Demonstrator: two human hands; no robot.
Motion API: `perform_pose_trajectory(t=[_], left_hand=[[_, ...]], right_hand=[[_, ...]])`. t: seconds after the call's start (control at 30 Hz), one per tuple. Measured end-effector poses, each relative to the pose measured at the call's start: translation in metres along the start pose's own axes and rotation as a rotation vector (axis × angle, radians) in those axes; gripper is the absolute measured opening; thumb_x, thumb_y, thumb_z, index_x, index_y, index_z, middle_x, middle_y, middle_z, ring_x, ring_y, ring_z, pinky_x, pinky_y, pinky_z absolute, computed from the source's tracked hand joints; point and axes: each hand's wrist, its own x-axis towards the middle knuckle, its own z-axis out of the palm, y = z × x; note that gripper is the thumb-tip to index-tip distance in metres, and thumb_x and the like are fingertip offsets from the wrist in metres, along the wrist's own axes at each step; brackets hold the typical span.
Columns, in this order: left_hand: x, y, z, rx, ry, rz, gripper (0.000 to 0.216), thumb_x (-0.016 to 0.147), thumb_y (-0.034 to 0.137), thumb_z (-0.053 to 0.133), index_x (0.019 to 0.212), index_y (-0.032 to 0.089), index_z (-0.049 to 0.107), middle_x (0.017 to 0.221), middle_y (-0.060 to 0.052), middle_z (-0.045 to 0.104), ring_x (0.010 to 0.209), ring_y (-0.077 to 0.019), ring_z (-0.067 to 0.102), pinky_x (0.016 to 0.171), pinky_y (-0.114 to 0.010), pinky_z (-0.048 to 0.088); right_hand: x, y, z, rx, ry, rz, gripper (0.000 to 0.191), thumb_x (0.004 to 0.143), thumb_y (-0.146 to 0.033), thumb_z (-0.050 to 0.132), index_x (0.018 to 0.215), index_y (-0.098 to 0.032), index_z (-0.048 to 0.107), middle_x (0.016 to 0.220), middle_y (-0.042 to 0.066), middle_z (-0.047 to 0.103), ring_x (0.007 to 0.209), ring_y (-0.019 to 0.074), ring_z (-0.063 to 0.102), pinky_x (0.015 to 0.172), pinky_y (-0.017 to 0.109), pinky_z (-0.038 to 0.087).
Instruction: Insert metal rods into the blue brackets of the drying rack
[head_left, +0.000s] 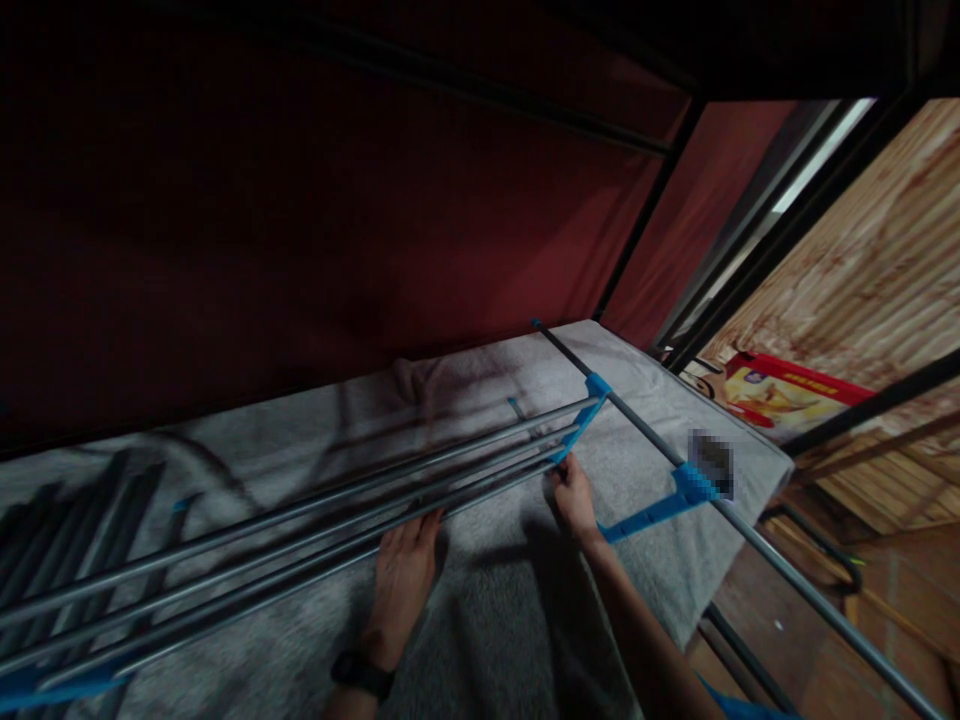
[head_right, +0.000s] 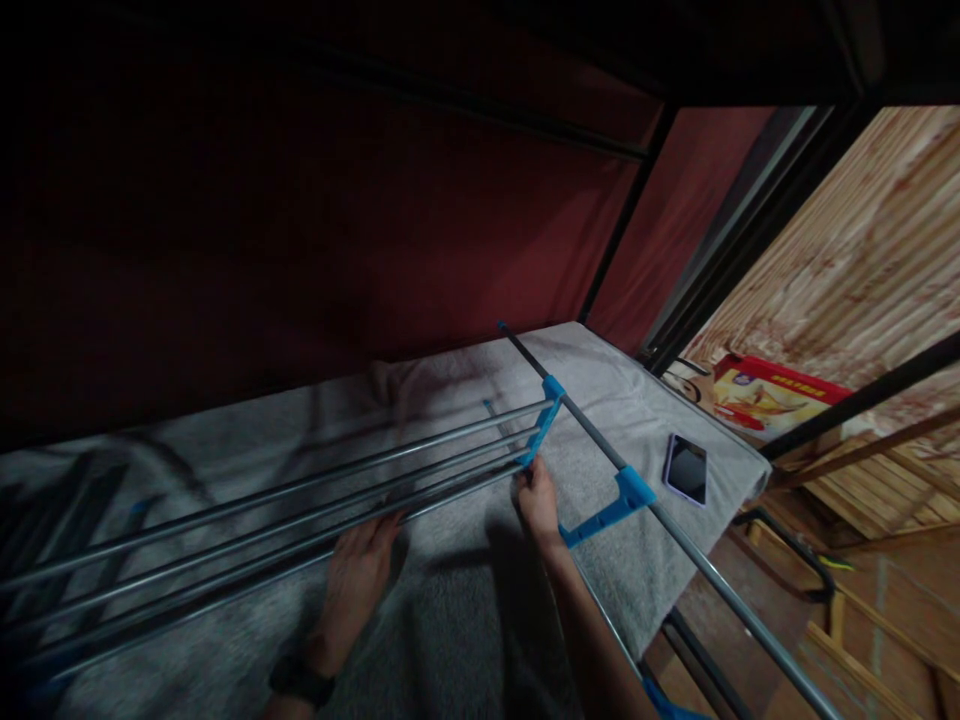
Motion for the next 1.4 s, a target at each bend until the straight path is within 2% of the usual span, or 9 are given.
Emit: perform_pose_trajectory(t=[0.1, 0.27, 0.57, 0.9, 1.2, 1.4], left_hand=[[0.002, -0.001, 0.001, 0.0, -0.001, -0.004, 0.043, 0.097, 0.009, 0.048, 0.132, 0.02, 0.07, 0.122, -0.012, 0.077, 0.108, -0.0277, 0.073, 0.094, -0.043, 0.057], [0.0, -0.002, 0.003, -0.009, 0.005, -0.002, 0.044, 0.096, 0.008, 0.05, 0.133, 0.021, 0.071, 0.124, -0.012, 0.076, 0.111, -0.0291, 0.072, 0.096, -0.045, 0.056], [-0.001, -0.002, 0.004, -0.018, -0.002, -0.021, 0.044, 0.095, 0.007, 0.05, 0.13, 0.022, 0.072, 0.124, -0.011, 0.077, 0.11, -0.0284, 0.072, 0.097, -0.044, 0.055], [0.0, -0.007, 0.006, -0.002, -0.095, -0.056, 0.049, 0.096, 0.007, 0.045, 0.133, 0.025, 0.071, 0.124, -0.009, 0.077, 0.107, -0.0273, 0.074, 0.094, -0.043, 0.056], [-0.002, -0.006, 0.001, -0.021, -0.042, -0.027, 0.047, 0.096, 0.009, 0.045, 0.132, 0.023, 0.071, 0.128, -0.01, 0.076, 0.111, -0.0279, 0.073, 0.098, -0.045, 0.056], [-0.001, -0.006, -0.001, -0.049, -0.063, -0.041, 0.045, 0.098, 0.012, 0.043, 0.13, 0.023, 0.072, 0.124, -0.01, 0.077, 0.108, -0.0269, 0.074, 0.096, -0.043, 0.057]], right_hand=[[0.001, 0.0, 0.0, 0.004, -0.002, 0.011, 0.027, 0.079, -0.033, 0.054, 0.104, -0.023, 0.062, 0.095, 0.007, 0.074, 0.091, 0.0256, 0.068, 0.088, 0.04, 0.054], [0.001, -0.002, 0.0, 0.005, 0.003, 0.013, 0.026, 0.08, -0.033, 0.054, 0.103, -0.024, 0.062, 0.1, 0.007, 0.075, 0.097, 0.0254, 0.068, 0.092, 0.041, 0.053], [0.0, -0.008, 0.001, 0.016, 0.023, 0.022, 0.024, 0.078, -0.034, 0.056, 0.099, -0.024, 0.062, 0.093, 0.007, 0.075, 0.09, 0.0252, 0.068, 0.086, 0.04, 0.054], [0.001, -0.005, 0.004, 0.031, 0.025, 0.035, 0.027, 0.079, -0.04, 0.057, 0.1, -0.024, 0.061, 0.093, 0.007, 0.075, 0.089, 0.0255, 0.069, 0.085, 0.041, 0.056], [-0.002, -0.008, 0.005, -0.002, 0.037, 0.04, 0.026, 0.076, -0.037, 0.056, 0.099, -0.025, 0.06, 0.094, 0.008, 0.075, 0.088, 0.0273, 0.07, 0.088, 0.043, 0.057], [-0.001, -0.012, 0.003, -0.005, 0.023, 0.038, 0.026, 0.076, -0.038, 0.057, 0.099, -0.026, 0.06, 0.095, 0.007, 0.076, 0.09, 0.0271, 0.07, 0.088, 0.042, 0.058]])
